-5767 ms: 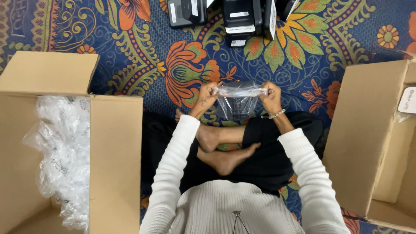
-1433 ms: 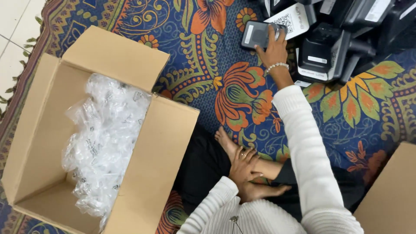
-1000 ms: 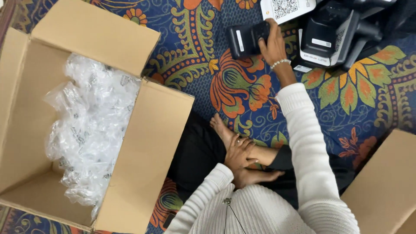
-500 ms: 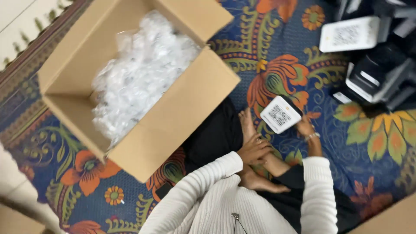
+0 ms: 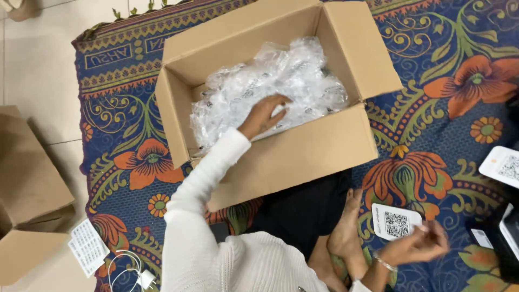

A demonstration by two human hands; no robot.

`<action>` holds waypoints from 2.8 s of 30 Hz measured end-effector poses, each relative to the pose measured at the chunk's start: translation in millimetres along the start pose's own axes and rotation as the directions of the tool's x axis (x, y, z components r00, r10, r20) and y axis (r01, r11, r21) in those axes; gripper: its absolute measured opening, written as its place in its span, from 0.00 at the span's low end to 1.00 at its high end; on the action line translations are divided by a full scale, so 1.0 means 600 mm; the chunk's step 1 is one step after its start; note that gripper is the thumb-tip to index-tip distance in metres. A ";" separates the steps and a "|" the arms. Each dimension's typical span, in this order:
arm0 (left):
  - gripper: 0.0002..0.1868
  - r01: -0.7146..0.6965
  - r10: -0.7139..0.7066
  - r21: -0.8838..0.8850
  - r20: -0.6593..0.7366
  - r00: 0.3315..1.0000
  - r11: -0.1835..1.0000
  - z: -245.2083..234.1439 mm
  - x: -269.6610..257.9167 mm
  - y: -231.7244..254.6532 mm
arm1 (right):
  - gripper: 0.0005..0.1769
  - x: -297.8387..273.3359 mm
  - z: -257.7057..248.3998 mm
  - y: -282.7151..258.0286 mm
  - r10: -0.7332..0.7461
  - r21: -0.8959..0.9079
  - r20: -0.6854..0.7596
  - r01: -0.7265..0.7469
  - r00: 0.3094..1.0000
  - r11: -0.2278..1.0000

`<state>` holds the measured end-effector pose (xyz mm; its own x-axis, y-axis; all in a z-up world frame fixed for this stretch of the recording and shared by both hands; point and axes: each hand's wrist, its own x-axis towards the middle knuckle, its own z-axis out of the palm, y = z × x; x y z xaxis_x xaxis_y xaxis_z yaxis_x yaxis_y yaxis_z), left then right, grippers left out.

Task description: The person sits on a patterned rug and packs small black electronic devices into a cardboard box. They remove bubble wrap from the box, place a device inside a plastic bag, and then put the bagged device into the box. This process is repeated multiple times.

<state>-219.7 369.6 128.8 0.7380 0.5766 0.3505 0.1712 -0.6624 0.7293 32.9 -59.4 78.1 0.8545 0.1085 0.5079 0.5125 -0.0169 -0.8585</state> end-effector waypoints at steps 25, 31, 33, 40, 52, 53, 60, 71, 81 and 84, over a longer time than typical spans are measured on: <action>0.12 0.503 -0.259 0.417 -0.515 0.817 0.757 0.037 0.170 -0.270 | 0.20 -0.075 0.465 -0.129 -0.280 -0.018 0.871 0.596 0.403 0.802; 0.10 0.375 0.129 0.658 -0.584 0.802 0.653 -0.077 0.115 -0.182 | 0.20 -0.074 0.459 -0.133 -0.264 -0.003 0.875 0.551 0.405 0.835; 0.09 0.389 0.109 0.599 -0.628 0.771 0.700 -0.108 0.107 -0.156 | 0.20 -0.072 0.453 -0.134 -0.260 0.000 0.881 0.549 0.396 0.836; 0.12 0.112 -0.421 -0.420 -0.780 0.463 0.901 -0.112 0.157 -0.225 | 0.23 -0.057 0.454 -0.137 -0.203 0.016 0.914 0.469 0.351 0.883; 0.14 -0.247 -0.011 -0.849 -0.274 0.962 -0.466 0.035 0.156 0.070 | 0.38 0.030 0.329 -0.209 -0.100 0.393 0.902 -0.706 0.419 0.588; 0.14 -0.217 0.000 -0.848 -0.248 0.969 -0.484 0.060 0.151 0.104 | 0.38 0.034 0.320 -0.198 -0.078 0.399 0.893 -0.698 0.444 0.595; 0.16 0.181 0.123 -0.891 0.142 0.982 -0.417 0.243 0.067 0.264 | 0.21 0.105 0.180 -0.137 0.285 0.673 0.430 -0.514 0.857 0.532; 0.17 0.367 -0.122 -0.774 0.358 0.926 0.516 0.325 -0.009 0.352 | 0.21 0.100 -0.046 -0.194 0.077 0.054 -0.025 -0.076 0.997 0.996; 0.12 -0.010 0.195 -0.704 0.182 0.964 0.710 0.309 -0.040 0.509 | 0.17 0.072 -0.096 -0.277 -0.290 -0.419 -0.071 0.235 0.954 0.877; 0.12 -0.082 0.277 -0.729 0.151 0.949 0.679 0.308 -0.046 0.515 | 0.17 0.073 -0.108 -0.285 -0.333 -0.471 -0.063 0.266 0.941 0.841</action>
<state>-66.6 60.9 236.0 0.8464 0.2913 0.4457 -0.4202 -0.1487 0.8952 -11.9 -116.0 251.7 0.6390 0.0452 0.7679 0.6980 -0.4537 -0.5541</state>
